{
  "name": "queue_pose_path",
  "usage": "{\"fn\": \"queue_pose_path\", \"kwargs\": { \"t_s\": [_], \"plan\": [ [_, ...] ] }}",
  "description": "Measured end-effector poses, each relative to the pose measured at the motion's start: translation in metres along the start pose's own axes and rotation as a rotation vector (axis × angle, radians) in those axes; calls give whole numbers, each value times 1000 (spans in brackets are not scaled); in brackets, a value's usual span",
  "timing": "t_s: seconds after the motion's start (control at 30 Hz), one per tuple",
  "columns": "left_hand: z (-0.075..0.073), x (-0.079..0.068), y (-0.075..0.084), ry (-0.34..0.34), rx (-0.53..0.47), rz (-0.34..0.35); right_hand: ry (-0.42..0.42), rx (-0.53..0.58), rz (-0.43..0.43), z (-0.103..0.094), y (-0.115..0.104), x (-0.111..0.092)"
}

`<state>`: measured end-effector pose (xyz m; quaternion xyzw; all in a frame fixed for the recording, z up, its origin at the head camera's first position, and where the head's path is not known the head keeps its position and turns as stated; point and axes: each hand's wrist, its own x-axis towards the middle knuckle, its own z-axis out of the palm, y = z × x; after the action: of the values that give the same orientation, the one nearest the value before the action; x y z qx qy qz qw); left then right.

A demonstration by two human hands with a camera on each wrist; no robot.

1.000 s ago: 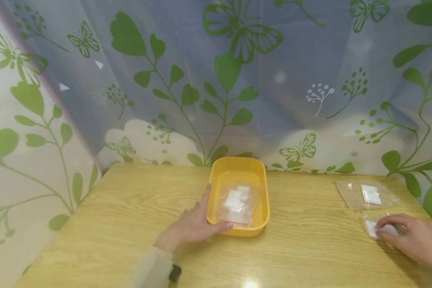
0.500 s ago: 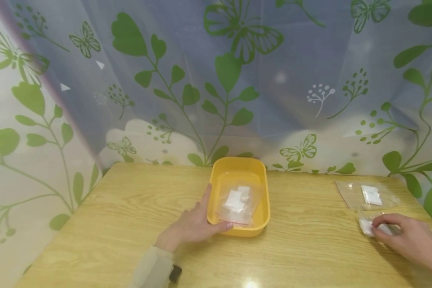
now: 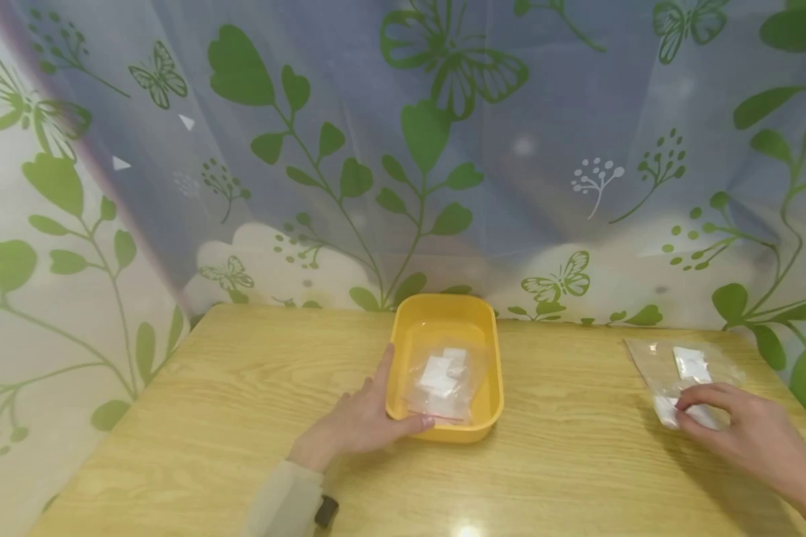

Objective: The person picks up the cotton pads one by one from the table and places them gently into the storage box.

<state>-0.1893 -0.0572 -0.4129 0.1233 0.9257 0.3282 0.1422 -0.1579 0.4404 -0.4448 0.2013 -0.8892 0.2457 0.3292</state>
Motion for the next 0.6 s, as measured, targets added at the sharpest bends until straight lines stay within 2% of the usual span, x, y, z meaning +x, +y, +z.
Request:
{"fn": "queue_pose_path", "kwargs": {
  "t_s": [0.1,0.33,0.5,0.6],
  "plan": [
    [0,0,-1,-1,-3,-2,-11,-61,-6,1,-7,5],
    [0,0,-1,0,2,2,9,-47,-117,6,-23,19],
    [-1,0,-1,1,8,18,-24,-147,-116,5,-33,27],
    [-1,1,-1,-1,11,24,-36,-158,-102,7,-40,31]
  ]
}}
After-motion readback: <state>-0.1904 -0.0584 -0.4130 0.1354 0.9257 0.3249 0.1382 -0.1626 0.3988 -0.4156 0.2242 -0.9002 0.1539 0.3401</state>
